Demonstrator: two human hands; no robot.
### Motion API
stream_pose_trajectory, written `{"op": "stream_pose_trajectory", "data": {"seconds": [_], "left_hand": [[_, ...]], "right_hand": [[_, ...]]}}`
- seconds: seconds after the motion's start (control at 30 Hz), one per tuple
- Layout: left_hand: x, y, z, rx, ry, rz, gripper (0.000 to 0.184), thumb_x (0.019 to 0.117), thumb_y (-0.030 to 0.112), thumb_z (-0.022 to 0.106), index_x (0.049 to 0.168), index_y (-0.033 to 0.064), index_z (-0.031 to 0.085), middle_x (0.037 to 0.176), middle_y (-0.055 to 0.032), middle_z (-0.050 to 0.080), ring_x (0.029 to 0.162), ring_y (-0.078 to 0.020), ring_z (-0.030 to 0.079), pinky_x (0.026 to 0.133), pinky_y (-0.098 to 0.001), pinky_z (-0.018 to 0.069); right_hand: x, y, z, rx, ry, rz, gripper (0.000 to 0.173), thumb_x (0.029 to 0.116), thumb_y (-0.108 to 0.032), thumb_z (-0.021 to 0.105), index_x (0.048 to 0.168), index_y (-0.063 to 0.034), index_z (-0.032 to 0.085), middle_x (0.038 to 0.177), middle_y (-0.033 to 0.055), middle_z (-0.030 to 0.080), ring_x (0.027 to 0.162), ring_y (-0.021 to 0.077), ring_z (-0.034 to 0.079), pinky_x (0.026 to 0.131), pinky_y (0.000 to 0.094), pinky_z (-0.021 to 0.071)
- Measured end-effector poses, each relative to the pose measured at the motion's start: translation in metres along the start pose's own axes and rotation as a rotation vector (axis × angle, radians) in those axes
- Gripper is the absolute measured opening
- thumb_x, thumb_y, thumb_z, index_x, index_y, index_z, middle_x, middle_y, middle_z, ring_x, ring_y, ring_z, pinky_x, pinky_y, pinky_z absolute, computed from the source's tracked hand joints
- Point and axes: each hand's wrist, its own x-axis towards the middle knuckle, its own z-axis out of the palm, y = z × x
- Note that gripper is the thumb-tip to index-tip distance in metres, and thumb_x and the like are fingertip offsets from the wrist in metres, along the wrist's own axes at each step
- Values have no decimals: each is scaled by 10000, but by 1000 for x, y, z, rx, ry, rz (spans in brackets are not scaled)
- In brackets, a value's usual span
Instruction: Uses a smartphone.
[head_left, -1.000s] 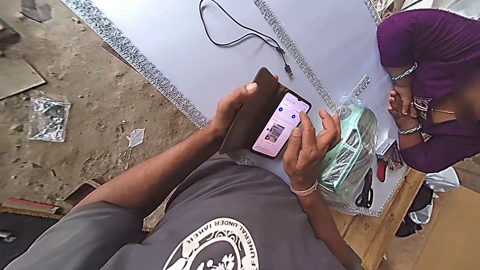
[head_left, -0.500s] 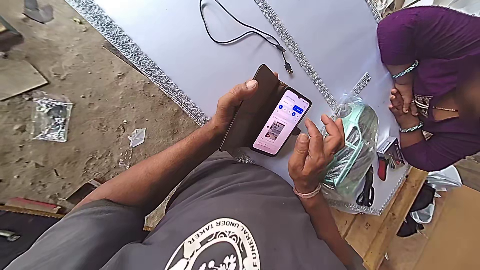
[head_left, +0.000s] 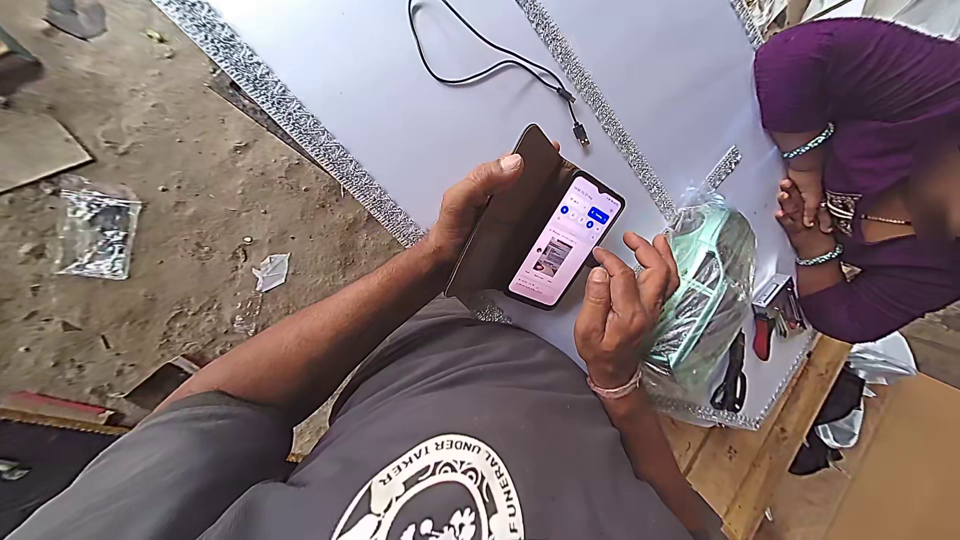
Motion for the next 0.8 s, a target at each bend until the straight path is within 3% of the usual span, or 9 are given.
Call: {"op": "stream_pose_trajectory", "data": {"seconds": [0.13,0.4,0.5,0.63,0.77,0.8], "left_hand": [[-1,-1,1,26,39,-3,489,1036,348,383,1404,69,545,1227,-98,698,1101,-162,691,942,-358,589],[1,0,3,-4,22,-4,461,1031,336,406,1385,83,558,1191,-81,715,1067,-147,704,907,-338,604],[0,0,2,-11,19,-4,476,1037,344,387,1403,79,539,1219,-87,700,1091,-158,694,927,-353,596],[0,-1,1,-24,26,22,466,1027,360,434,1379,83,564,1208,-90,708,1078,-164,702,919,-361,601],[-2,3,9,-25,40,4,467,1038,338,403,1400,77,540,1203,-85,701,1061,-153,699,899,-351,604],[-3,8,26,-10,113,-16,423,1040,299,359,1343,96,573,1123,-52,719,985,-115,713,827,-305,620]], "right_hand": [[0,0,-1,12,-12,11,351,999,-216,471,958,-84,793,1274,218,667,1363,449,477,1169,553,350],[1,1,2,29,-25,10,337,991,-208,486,953,-80,796,1277,226,666,1359,447,484,1166,547,360],[-1,2,0,70,-21,-4,321,995,-196,500,992,-61,791,1244,232,666,1320,403,529,1132,496,419],[-3,0,-5,157,-4,-43,328,1007,-171,500,1040,12,771,948,125,630,926,164,597,823,257,510],[-9,1,-11,177,-79,-124,373,1027,-193,466,1029,23,770,741,82,643,675,136,584,620,256,483],[-11,1,-12,180,-97,-136,374,1026,-195,467,1022,21,772,716,74,633,648,134,571,599,258,470]]}}
